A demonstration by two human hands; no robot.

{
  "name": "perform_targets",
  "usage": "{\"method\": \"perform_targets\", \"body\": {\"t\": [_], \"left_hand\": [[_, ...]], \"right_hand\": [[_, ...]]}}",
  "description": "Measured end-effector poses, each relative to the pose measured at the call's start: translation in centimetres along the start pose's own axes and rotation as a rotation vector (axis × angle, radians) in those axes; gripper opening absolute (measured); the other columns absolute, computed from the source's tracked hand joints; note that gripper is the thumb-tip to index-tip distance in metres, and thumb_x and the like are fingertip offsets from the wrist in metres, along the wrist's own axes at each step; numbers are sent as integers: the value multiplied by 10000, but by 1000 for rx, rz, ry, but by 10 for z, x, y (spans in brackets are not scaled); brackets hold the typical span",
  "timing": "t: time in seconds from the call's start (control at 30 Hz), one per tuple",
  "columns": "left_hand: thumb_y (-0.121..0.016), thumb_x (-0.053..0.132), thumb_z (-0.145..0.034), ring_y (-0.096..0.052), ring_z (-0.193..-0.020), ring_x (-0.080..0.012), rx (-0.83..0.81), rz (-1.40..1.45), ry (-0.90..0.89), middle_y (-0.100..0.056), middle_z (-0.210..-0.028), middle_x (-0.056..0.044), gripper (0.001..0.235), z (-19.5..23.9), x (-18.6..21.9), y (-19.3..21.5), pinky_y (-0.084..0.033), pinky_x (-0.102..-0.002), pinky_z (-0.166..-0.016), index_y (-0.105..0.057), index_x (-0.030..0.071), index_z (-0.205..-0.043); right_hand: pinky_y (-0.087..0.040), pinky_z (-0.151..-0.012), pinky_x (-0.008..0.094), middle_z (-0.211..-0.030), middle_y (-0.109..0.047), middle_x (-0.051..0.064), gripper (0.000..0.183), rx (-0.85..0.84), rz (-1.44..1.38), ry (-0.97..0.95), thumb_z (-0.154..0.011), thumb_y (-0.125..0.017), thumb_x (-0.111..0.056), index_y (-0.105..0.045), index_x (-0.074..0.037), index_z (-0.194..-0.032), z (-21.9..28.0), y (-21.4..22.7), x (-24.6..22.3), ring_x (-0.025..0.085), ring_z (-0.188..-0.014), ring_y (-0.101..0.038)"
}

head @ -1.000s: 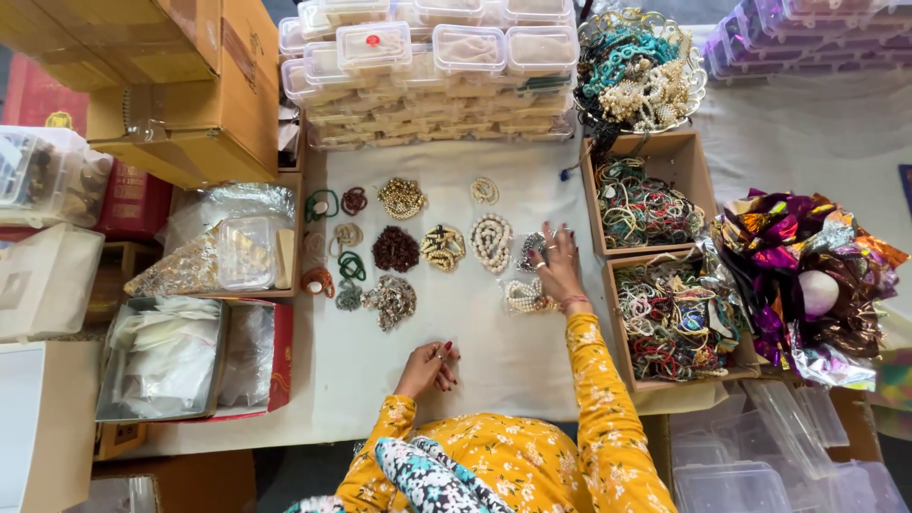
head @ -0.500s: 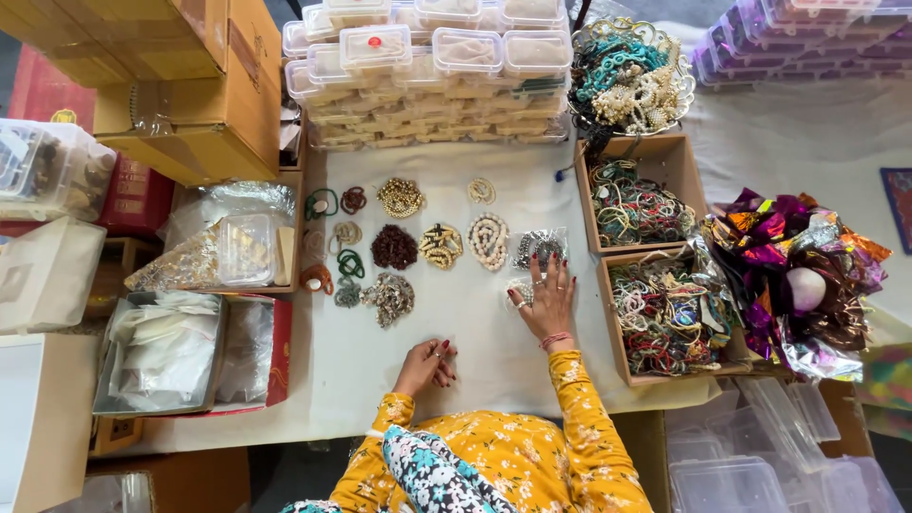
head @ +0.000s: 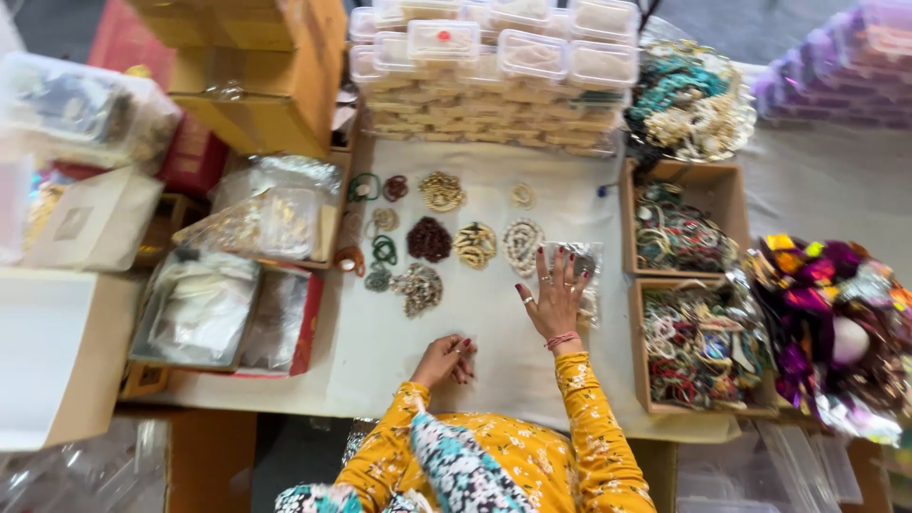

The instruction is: Organizing and packing various pieces of jewelry into plastic bags and containers.

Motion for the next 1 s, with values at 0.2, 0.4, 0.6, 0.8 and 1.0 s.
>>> {"method": "perform_targets", "body": {"t": [0.2, 0.4, 0.6, 0.8, 1.0], "left_hand": [[-491, 308, -1093, -657, -510, -156, 11, 60, -27, -711, -724, -107, 321, -3, -10, 0, -525, -279, -473, -649, 32, -1131], [-525, 355, -1076, -569, -475, -119, 90, 43, -120, -741, -777, -61, 343, 9, 57, 19, -479, -252, -448, -685, 63, -1160], [-632, 184, -1029, -672, -821, -146, 773, -178, -632, -740, -932, -63, 177, -53, 153, 179, -536, -286, -729, -717, 45, -1100], [-761, 155, -854, -656, -1078, -366, 1233, -941, -546, -718, -1087, -158, 198, -71, 232, 290, -531, -459, -932, -724, 74, -1031], [-820, 557, -657, -499, -1287, -441, 1413, -1274, 2, -548, -1402, -282, 933, -89, 254, 323, -318, -567, -1098, -623, -12, -1370]], "right_hand": [[-108, -1227, 644, -1655, -229, 183, 849, -163, -19, 41, -930, -602, -532, -277, -169, -1626, -10, -43, -47, 385, -1553, -179], [-152, -1236, 581, -1618, -281, 250, 835, 89, 28, 128, -938, -603, -475, -305, -44, -1588, 12, -43, -70, 425, -1507, -245], [-200, -1261, 547, -1558, -340, 225, 761, 151, -131, 101, -906, -657, -405, -387, -48, -1521, 9, -38, -70, 407, -1473, -291], [-221, -1228, 535, -1514, -396, 201, 758, 165, -36, 53, -859, -666, -420, -419, -65, -1481, 4, -35, -72, 368, -1438, -346], [-230, -1212, 518, -1496, -411, 178, 739, 163, -27, 21, -861, -654, -439, -422, -84, -1467, -1, -36, -73, 346, -1419, -361]]}}
Point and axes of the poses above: each hand's wrist, its own z-axis away from the middle knuckle, its own y-axis out of the back of the hand, x = y × z, the point moved 2 cm from there along -z, towards the middle knuckle
